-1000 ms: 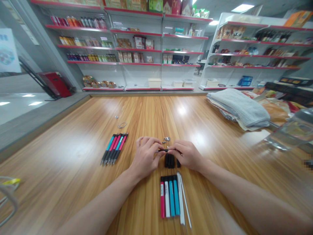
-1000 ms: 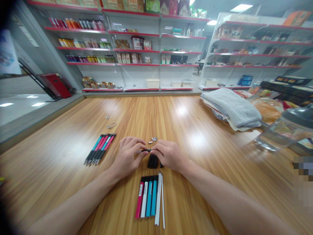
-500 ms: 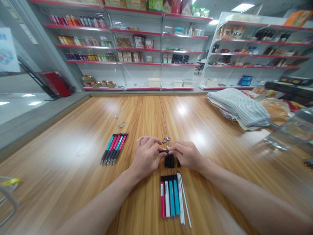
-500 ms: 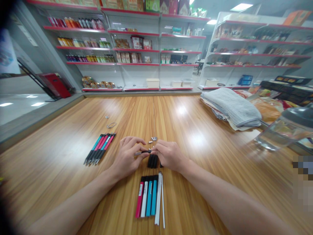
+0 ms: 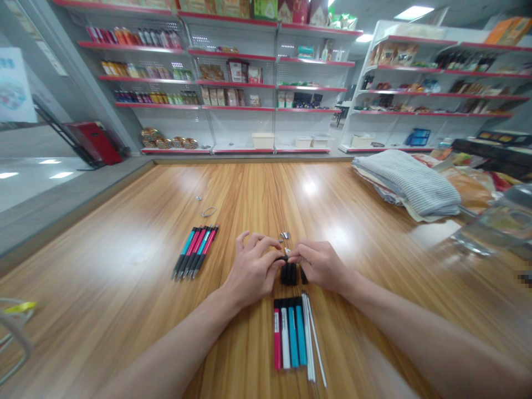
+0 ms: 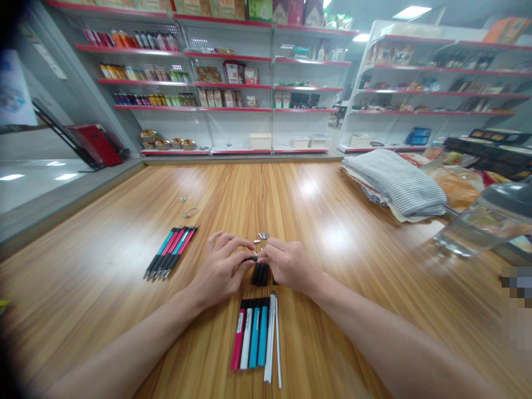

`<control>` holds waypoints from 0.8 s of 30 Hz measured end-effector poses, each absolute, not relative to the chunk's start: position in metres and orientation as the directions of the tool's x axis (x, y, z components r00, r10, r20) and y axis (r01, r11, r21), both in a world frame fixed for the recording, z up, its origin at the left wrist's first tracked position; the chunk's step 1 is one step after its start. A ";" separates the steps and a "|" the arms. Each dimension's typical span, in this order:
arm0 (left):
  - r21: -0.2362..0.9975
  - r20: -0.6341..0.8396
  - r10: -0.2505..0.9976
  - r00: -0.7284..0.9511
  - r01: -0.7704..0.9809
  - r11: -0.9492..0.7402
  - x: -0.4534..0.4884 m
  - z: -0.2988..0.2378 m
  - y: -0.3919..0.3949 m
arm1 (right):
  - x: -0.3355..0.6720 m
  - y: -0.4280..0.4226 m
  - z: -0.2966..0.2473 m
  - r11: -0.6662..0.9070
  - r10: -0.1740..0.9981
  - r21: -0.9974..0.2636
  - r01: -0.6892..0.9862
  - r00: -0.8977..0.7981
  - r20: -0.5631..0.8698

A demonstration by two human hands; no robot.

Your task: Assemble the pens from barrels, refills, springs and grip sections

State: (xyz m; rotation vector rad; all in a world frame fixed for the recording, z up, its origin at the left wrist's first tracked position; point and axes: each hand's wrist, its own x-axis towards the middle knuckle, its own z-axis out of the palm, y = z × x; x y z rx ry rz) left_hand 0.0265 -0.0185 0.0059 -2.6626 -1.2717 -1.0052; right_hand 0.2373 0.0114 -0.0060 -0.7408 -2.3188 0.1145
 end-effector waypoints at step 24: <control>0.240 0.562 0.682 0.469 0.696 -0.677 0.033 0.011 -0.024 | 0.235 0.009 -0.003 0.838 0.526 -0.228 0.495 -0.623 0.579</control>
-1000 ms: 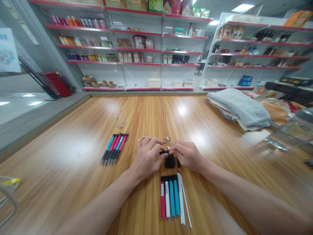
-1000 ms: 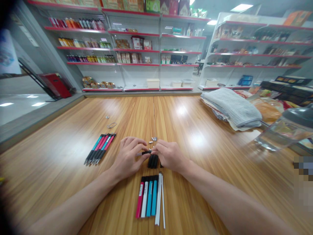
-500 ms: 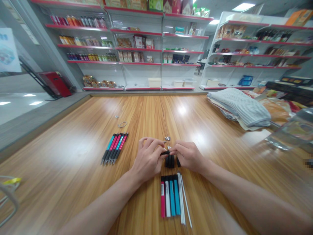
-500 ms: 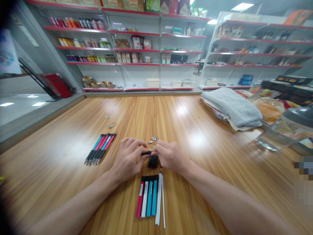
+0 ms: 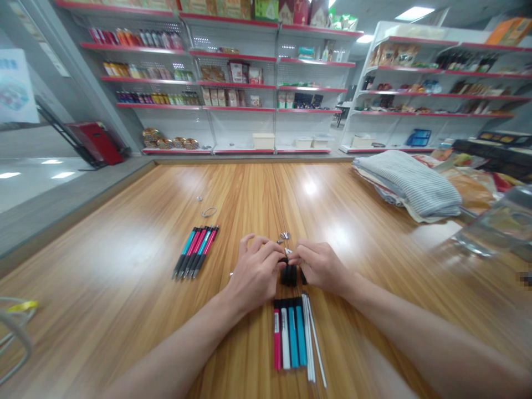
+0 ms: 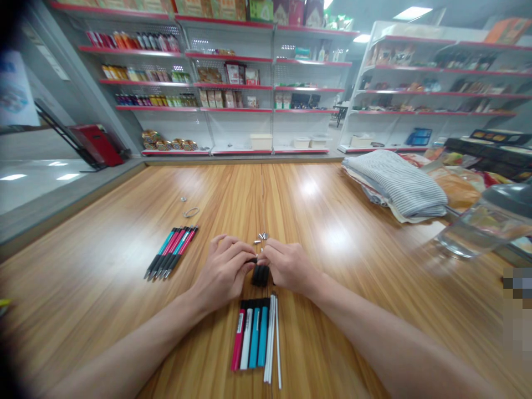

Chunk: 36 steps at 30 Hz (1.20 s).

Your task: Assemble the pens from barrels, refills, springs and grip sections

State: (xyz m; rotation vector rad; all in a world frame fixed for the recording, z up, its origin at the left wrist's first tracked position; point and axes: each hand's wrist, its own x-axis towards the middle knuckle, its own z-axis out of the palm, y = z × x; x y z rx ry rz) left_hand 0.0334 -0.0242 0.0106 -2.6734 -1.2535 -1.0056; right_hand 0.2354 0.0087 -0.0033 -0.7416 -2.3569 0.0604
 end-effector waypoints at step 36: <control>0.263 0.431 0.688 0.583 0.648 -0.714 0.035 0.000 -0.025 | 0.233 0.006 0.000 0.824 0.536 -0.182 0.537 -0.635 0.557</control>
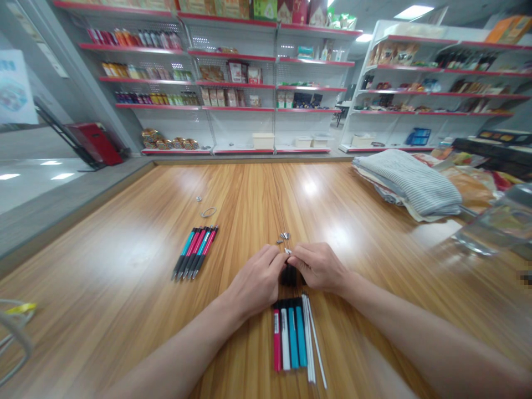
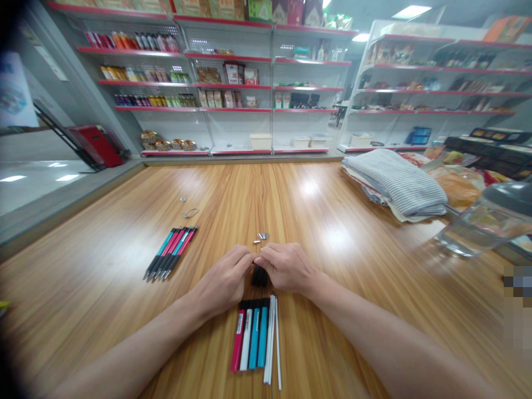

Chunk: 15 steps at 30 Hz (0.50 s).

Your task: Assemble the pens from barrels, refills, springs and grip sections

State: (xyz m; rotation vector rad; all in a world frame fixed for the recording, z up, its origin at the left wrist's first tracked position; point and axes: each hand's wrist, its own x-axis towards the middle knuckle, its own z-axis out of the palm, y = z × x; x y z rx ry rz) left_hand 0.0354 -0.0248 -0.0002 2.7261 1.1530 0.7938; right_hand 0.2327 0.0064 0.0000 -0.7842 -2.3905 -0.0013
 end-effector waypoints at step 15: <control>0.366 0.559 0.656 0.508 0.559 -0.744 0.036 -0.002 -0.028 | 0.235 0.005 0.003 0.866 0.478 -0.209 0.454 -0.631 0.611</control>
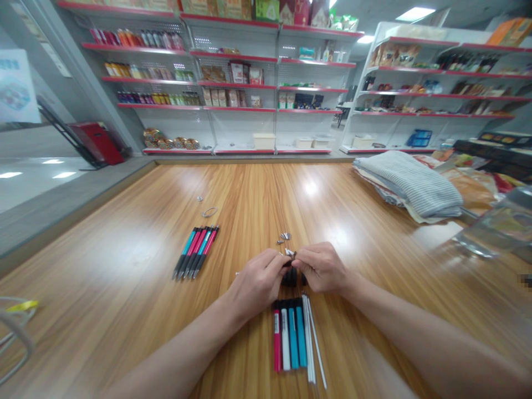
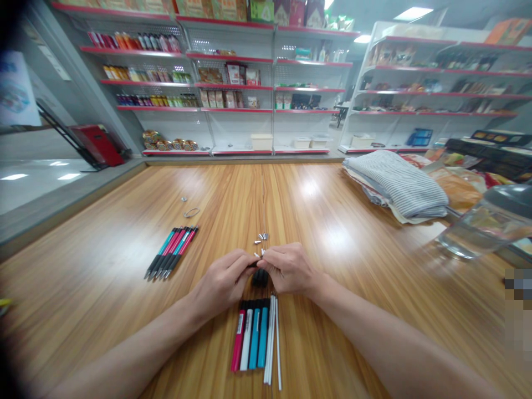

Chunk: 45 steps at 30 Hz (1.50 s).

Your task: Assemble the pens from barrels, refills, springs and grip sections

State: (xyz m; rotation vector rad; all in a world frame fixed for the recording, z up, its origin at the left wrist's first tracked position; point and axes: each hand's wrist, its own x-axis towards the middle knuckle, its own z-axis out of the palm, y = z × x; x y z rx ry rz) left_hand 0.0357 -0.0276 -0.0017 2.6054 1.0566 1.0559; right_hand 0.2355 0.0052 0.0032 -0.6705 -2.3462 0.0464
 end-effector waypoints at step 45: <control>0.630 0.519 0.811 0.271 0.520 -0.577 0.030 -0.002 -0.019 | 0.231 0.006 0.002 0.568 0.823 -0.782 0.254 -0.159 0.546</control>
